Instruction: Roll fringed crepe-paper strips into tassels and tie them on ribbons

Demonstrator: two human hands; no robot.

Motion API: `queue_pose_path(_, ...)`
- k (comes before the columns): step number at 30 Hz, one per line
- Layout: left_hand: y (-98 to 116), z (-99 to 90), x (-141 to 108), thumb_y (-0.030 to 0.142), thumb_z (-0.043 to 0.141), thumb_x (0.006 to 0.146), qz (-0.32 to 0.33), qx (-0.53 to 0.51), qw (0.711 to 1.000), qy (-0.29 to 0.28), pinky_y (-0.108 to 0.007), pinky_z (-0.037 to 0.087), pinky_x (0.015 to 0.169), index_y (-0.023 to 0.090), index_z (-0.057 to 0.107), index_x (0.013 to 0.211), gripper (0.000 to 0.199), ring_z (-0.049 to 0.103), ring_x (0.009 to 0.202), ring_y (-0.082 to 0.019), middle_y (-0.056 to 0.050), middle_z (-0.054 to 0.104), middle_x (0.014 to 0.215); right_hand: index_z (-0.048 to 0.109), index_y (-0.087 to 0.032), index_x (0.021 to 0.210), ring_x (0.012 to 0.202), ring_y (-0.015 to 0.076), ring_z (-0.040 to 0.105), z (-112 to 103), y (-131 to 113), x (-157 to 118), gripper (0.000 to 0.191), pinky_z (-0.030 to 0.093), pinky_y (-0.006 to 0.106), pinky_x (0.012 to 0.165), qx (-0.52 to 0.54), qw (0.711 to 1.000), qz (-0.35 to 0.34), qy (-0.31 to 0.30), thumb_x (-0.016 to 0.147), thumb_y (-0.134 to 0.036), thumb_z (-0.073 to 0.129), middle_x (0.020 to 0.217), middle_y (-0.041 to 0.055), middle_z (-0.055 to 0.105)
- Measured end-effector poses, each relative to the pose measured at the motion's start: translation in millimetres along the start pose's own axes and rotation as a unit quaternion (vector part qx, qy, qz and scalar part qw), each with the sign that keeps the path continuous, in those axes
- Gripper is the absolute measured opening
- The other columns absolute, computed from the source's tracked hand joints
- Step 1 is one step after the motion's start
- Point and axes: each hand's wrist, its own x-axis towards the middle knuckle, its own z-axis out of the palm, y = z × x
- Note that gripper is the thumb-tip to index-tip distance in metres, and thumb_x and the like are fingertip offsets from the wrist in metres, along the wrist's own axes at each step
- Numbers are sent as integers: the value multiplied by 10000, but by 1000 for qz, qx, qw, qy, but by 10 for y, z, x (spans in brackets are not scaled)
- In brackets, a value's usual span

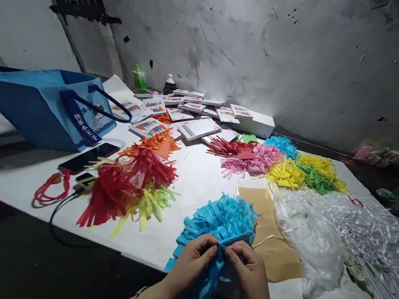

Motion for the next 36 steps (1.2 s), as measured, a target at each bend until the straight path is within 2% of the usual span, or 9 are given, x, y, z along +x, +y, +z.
queue_pose_path(2,7,6,-1,468,600,906,9,14,1000,13,-287,439,724,176,674,775,329,563,772,-200,-29,622,776,698,-216,768,750,161,675,-12,-15,-14,232,521,223,688,-21,1000,-15,7,935,-362,627,778,4,696)
queue_pose_path(4,9,19,-5,436,591,913,19,31,999,23,-291,428,719,179,664,761,307,560,761,-202,-30,618,769,694,-219,894,783,163,662,-9,-6,-47,115,506,245,725,-97,990,-91,52,949,-266,605,833,15,702)
queue_pose_path(7,10,42,-3,398,580,914,31,51,997,38,-295,424,705,184,651,751,278,562,745,-205,-32,618,760,642,-188,1068,795,181,631,18,23,-104,178,486,318,779,-252,924,-266,106,938,-110,549,880,53,696)
queue_pose_path(10,15,58,3,366,583,908,37,59,996,49,-298,440,715,188,651,763,239,575,752,-208,-34,631,774,638,-177,1046,884,220,624,57,37,-150,229,473,402,839,-325,884,-322,95,911,-60,494,980,106,682)
queue_pose_path(14,29,64,4,339,624,880,42,57,996,54,-285,448,683,188,647,770,188,579,730,-196,-32,635,779,656,-212,1069,984,264,630,120,47,-188,158,466,464,897,-314,906,-258,120,918,-208,608,1086,112,671)
queue_pose_path(19,38,49,-1,373,620,894,54,47,997,18,-280,446,681,179,656,761,238,581,728,-191,-38,635,768,666,-257,953,888,206,669,146,65,-191,144,474,394,882,-222,944,-195,143,942,-162,558,928,31,704)
queue_pose_path(23,43,29,-14,380,605,917,64,64,996,15,-276,438,678,177,658,768,258,577,726,-186,-39,629,770,655,-254,827,850,192,676,114,88,-166,91,442,377,937,-168,959,-170,150,894,-192,646,858,-3,711)
queue_pose_path(30,70,2,-10,395,573,943,73,73,995,-1,-277,436,678,183,648,800,266,571,745,-188,-38,619,791,662,-240,659,773,180,654,51,15,-92,182,501,268,730,-39,993,-52,97,811,-273,756,764,-2,678)
queue_pose_path(36,69,-29,22,406,528,968,80,103,991,-3,-280,431,680,188,620,777,304,571,738,-189,-35,610,770,691,-234,666,801,178,663,-22,-18,-36,242,512,237,724,50,997,14,51,841,-396,731,800,11,674)
